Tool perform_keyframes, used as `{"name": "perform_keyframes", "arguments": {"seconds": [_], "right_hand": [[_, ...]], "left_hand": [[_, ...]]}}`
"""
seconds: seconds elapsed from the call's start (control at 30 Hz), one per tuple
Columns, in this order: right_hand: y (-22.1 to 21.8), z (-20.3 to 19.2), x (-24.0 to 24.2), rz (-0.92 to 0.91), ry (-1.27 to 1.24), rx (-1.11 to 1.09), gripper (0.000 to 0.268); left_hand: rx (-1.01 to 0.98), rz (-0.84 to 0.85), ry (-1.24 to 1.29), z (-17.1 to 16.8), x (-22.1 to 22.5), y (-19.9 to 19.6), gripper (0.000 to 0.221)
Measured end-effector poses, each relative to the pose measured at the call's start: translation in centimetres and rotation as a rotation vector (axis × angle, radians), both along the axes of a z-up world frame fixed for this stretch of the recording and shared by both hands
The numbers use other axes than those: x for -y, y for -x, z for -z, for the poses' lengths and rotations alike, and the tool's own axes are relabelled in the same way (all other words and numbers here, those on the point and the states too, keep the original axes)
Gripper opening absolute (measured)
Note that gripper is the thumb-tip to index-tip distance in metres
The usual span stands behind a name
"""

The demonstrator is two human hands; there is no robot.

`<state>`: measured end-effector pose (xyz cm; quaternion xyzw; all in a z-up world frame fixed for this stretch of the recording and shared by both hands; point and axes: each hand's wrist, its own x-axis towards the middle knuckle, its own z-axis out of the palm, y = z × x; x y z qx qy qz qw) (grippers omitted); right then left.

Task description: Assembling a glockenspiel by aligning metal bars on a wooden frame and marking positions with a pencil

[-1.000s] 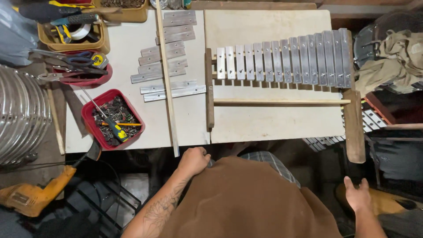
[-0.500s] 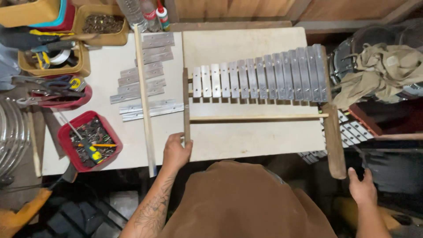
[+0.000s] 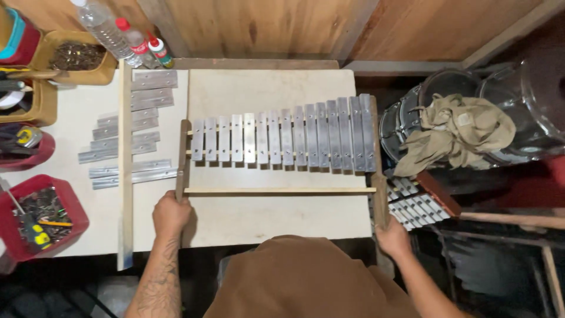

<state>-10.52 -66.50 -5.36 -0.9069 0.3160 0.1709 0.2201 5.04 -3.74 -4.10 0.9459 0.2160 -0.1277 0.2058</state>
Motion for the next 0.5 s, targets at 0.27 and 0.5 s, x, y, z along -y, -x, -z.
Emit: {"name": "perform_keyframes", "arguments": {"seconds": [0.27, 0.5], "right_hand": [[-1.0, 0.7, 5.1, -0.047, -0.026, 0.126, 0.035], [-6.6, 1.0, 11.1, -0.255, -0.013, 0.075, 0.037]], "left_hand": [[-0.134, -0.098, 0.019, -4.1, 4.7, 5.3, 0.04], [-0.198, -0.209, 0.022, -2.7, 8.3, 12.9, 0.047]]}}
